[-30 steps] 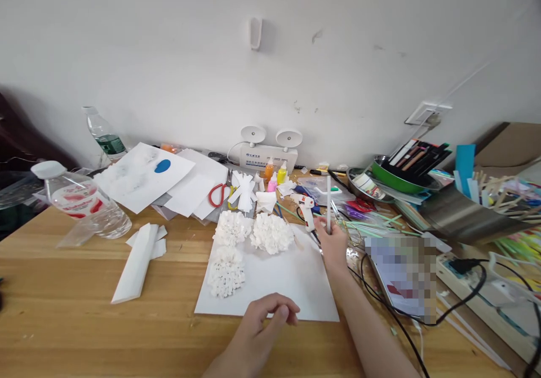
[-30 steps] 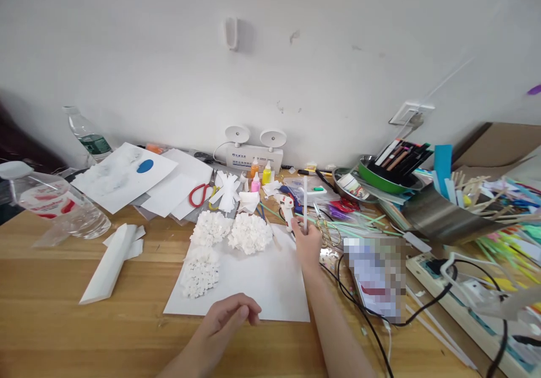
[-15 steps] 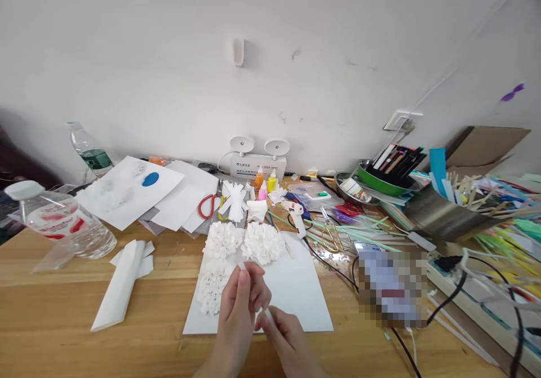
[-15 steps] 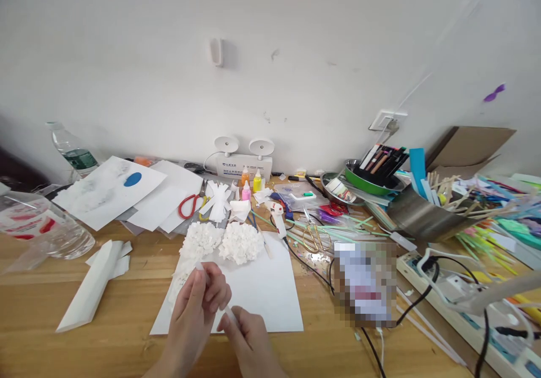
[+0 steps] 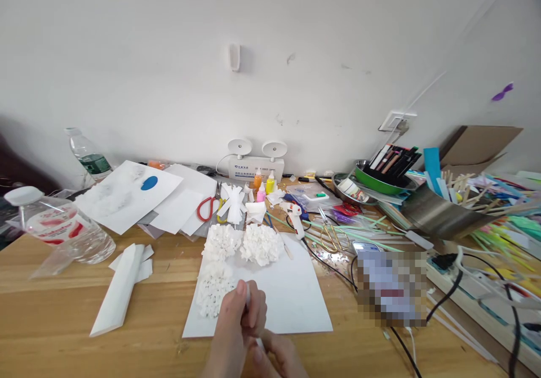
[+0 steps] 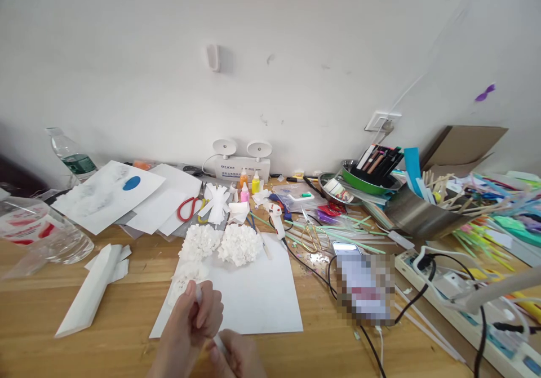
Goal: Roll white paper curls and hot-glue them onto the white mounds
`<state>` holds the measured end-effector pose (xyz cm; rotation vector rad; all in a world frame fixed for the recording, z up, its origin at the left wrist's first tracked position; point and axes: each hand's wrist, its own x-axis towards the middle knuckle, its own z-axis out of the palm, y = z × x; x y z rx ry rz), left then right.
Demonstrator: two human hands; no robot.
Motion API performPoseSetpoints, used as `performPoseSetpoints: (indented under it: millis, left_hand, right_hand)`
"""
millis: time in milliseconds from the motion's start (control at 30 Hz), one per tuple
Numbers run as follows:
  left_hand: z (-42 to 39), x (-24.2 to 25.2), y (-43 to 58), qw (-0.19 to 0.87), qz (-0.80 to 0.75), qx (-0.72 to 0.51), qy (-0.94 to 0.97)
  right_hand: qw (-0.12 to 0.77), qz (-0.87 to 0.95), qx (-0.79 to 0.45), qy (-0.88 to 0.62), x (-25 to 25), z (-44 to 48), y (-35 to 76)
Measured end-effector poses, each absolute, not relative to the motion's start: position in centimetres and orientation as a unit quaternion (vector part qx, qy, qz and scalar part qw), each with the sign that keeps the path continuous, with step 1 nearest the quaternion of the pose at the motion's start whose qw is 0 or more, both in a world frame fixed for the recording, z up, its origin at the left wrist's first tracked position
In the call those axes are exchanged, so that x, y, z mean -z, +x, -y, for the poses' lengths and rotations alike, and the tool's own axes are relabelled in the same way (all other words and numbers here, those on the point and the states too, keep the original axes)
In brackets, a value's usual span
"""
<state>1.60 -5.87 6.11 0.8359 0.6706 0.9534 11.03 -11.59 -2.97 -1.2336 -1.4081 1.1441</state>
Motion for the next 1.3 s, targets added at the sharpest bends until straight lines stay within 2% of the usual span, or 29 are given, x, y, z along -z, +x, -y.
performPoseSetpoints:
  millis: [100,233,400,567,700,800,967,1300]
  left_hand:
    - [6.2,-7.3,0.8,0.639,-0.352,-0.414,0.545]
    - [6.1,-9.5,0.8,0.486,-0.369,-0.317,0.726]
    - [5.1,-10.1,1.4,0.388,-0.392,-0.259,0.793]
    - [4.4,-9.0,1.3,0.349,-0.414,-0.263,0.798]
    - [3.0,-7.9,2.1,0.200,-0.480,-0.137,0.843]
    - [1.4,-7.6,2.8,0.121,-0.474,-0.079,0.869]
    - [-0.6,-7.6,3.0,0.085,-0.476,-0.060,0.873]
    - [-1.5,-6.3,2.1,0.109,-0.480,-0.036,0.870]
  right_hand:
    - [0.524,0.586,-0.349,-0.510,0.7,11.4,12.4]
    - [0.548,0.626,-0.243,-0.498,-3.5,10.2,14.8]
    - [0.553,0.672,-0.053,-0.490,-6.5,8.2,15.5]
    - [0.545,0.668,0.010,-0.507,-6.3,6.9,15.0]
    - [0.528,0.669,0.046,-0.521,-4.6,5.3,15.3]
    - [0.507,0.676,0.091,-0.527,-3.4,3.5,16.0]
    - [0.474,0.700,0.088,-0.527,-2.9,1.2,16.5]
    - [0.468,0.681,0.073,-0.558,-2.0,0.1,15.1]
